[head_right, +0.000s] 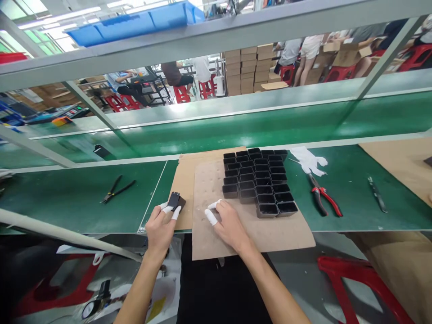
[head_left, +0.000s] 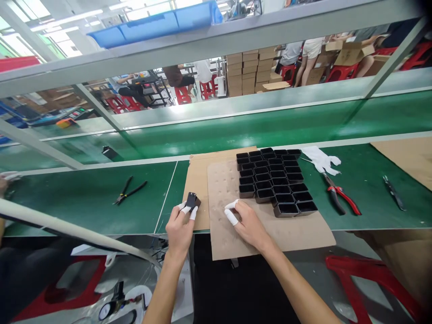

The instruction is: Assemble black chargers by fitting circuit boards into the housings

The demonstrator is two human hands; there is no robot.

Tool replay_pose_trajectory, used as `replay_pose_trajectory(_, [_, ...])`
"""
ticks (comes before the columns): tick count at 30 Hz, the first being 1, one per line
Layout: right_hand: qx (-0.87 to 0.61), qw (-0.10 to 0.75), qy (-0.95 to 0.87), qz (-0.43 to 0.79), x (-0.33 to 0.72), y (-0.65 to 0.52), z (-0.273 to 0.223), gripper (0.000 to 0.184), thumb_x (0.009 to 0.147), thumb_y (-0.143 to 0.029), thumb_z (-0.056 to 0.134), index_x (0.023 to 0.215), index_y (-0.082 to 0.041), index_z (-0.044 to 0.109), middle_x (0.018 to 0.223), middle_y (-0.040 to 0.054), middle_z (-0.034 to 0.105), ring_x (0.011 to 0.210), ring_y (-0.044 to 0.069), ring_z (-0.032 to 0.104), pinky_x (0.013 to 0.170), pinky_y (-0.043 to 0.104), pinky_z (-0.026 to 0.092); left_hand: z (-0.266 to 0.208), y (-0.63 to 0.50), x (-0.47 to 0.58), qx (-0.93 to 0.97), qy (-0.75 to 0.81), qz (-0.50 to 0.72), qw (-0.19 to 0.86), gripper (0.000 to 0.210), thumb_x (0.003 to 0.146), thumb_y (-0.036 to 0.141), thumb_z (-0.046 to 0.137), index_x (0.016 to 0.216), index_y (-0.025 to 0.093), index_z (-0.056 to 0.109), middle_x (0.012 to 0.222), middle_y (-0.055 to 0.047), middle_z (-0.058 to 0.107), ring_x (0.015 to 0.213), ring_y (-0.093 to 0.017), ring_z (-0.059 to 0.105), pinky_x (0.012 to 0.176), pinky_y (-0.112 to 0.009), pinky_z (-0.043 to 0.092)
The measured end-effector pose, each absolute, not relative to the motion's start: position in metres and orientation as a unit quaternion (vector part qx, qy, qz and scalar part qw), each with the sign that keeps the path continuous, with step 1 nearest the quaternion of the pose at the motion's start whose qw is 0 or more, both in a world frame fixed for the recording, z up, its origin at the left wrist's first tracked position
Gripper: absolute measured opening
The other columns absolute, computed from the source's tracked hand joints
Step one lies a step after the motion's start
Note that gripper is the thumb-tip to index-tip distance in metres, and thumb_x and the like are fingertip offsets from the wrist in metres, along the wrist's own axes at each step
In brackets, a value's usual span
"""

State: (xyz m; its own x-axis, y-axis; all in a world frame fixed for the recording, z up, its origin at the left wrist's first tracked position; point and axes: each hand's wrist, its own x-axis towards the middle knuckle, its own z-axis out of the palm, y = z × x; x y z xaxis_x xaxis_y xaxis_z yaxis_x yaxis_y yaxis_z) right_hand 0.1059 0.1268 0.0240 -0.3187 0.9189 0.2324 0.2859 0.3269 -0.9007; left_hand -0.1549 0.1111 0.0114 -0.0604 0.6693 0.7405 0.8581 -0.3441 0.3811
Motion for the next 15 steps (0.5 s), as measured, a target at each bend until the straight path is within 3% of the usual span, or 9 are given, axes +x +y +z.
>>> replay_pose_trajectory(7, [-0.423, 0.403, -0.705, 0.401, 0.105, 0.128, 0.024, 0.025, 0.116, -0.038, 0.055, 0.104, -0.020, 0.067, 0.106, 0.0042, 0.064, 0.099, 0.024, 0.059, 0.089, 0.041, 0.044, 0.012, 0.108, -0.166, -0.671, -0.578, -0.454, 0.094, 0.017, 0.101, 0.021, 0.077, 0.116, 0.013, 0.075, 0.114, -0.007, 0.071, 0.099, -0.018, 0.072, 0.089, -0.026, 0.054])
replay_pose_trajectory(10, [-0.422, 0.408, -0.702, 0.404, 0.105, 0.127, 0.024, 0.026, 0.116, -0.038, 0.056, 0.103, -0.020, 0.067, 0.106, 0.0040, 0.064, 0.099, 0.023, 0.059, 0.089, 0.041, 0.045, 0.013, 0.106, -0.168, -0.671, -0.573, -0.461, 0.091, 0.021, 0.100, 0.019, 0.077, 0.120, 0.013, 0.075, 0.118, -0.007, 0.071, 0.105, -0.017, 0.071, 0.094, -0.025, 0.053])
replay_pose_trajectory(15, [-0.421, 0.412, -0.705, 0.395, 0.105, 0.127, 0.022, 0.021, 0.115, -0.034, 0.058, 0.103, -0.019, 0.067, 0.105, 0.0040, 0.064, 0.099, 0.023, 0.059, 0.090, 0.040, 0.044, 0.021, 0.107, -0.168, -0.682, -0.574, -0.448, 0.071, 0.012, 0.101, 0.020, 0.076, 0.112, 0.013, 0.077, 0.111, -0.005, 0.070, 0.098, -0.016, 0.071, 0.089, -0.025, 0.052])
